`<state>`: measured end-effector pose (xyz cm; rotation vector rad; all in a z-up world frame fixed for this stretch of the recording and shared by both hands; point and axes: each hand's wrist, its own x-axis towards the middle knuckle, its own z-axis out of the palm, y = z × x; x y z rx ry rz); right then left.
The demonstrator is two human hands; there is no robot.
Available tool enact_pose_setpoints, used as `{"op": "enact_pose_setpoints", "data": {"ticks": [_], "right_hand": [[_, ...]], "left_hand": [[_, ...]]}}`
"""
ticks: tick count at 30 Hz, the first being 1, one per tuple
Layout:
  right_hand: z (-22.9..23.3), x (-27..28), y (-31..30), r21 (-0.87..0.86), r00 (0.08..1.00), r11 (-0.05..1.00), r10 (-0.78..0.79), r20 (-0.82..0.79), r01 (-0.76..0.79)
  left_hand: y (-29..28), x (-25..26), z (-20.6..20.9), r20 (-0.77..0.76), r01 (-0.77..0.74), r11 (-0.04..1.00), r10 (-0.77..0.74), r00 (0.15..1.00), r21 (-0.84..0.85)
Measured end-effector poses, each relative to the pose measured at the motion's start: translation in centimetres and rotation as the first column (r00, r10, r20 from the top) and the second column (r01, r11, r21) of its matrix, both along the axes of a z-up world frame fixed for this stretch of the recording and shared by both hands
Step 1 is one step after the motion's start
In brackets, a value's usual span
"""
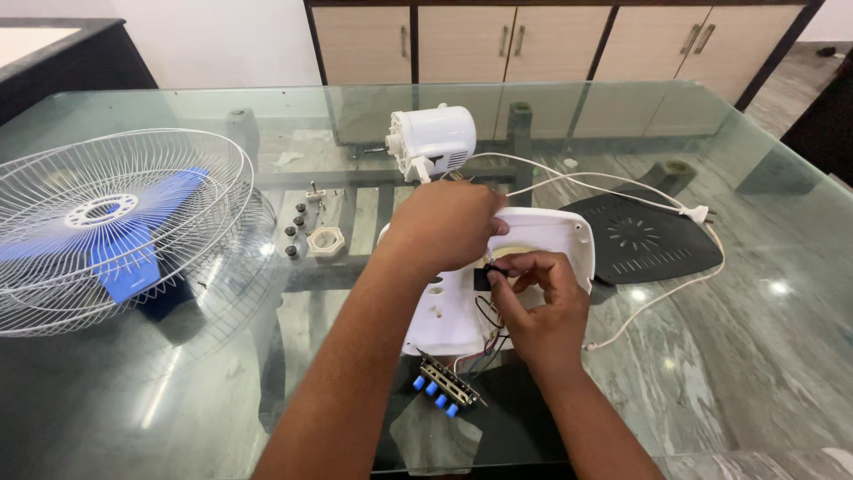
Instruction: The person uses a screwdriver to manipulate wires and components inside the back housing of a disassembled electric fan. They repeatedly connect and disconnect a small black switch, reposition the housing, and adjust the wiring.
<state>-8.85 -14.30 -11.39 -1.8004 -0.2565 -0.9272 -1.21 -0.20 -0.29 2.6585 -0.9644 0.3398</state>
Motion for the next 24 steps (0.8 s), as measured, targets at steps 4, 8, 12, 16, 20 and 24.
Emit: {"op": "enact_pose_setpoints", "data": {"ticks": [4, 8, 12, 16, 20, 24], "right_hand": [[0.2, -0.2, 0.2, -0.030, 1.000, 1.000, -0.008, 0.022, 0.009], [0.4, -0.5, 0.2, -0.126, 0.994, 0.986, -0.107, 0.026, 0.110], [0.5, -0.6, 0.4, -0.048, 0.996, 0.996, -0.074, -0.044, 0.072], [0.3, -0.7, 0.3, 0.002, 0.995, 0.998, -0.055, -0.084, 0.055], [0.0, -0.6, 0.3, 0.065, 0.994, 0.998, -0.012, -0.109, 0.019], [-0.3, -0.1, 0.0, 0.149, 0.976, 0.988, 0.081, -0.201, -0.051]], "left_hand": [[0.8, -0.5, 0.2, -0.018, 0.000, 0.999, -0.001, 1.000, -0.052], [0.9, -0.9, 0.2, -0.004, 0.007, 0.999, -0.007, 1.000, -0.037], [0.6, -1.3, 0.3, 0.027, 0.003, 1.000, -0.002, 1.000, -0.029], [0.4, -1.6, 0.4, -0.011, -0.030, 0.999, 0.030, 1.000, -0.016], [0.5, -1.7, 0.5, 0.034, 0.001, 1.000, 0.000, 0.999, -0.009], [0.4, -1.8, 0.6, 0.054, 0.006, 1.000, -0.005, 0.999, -0.017]]}}
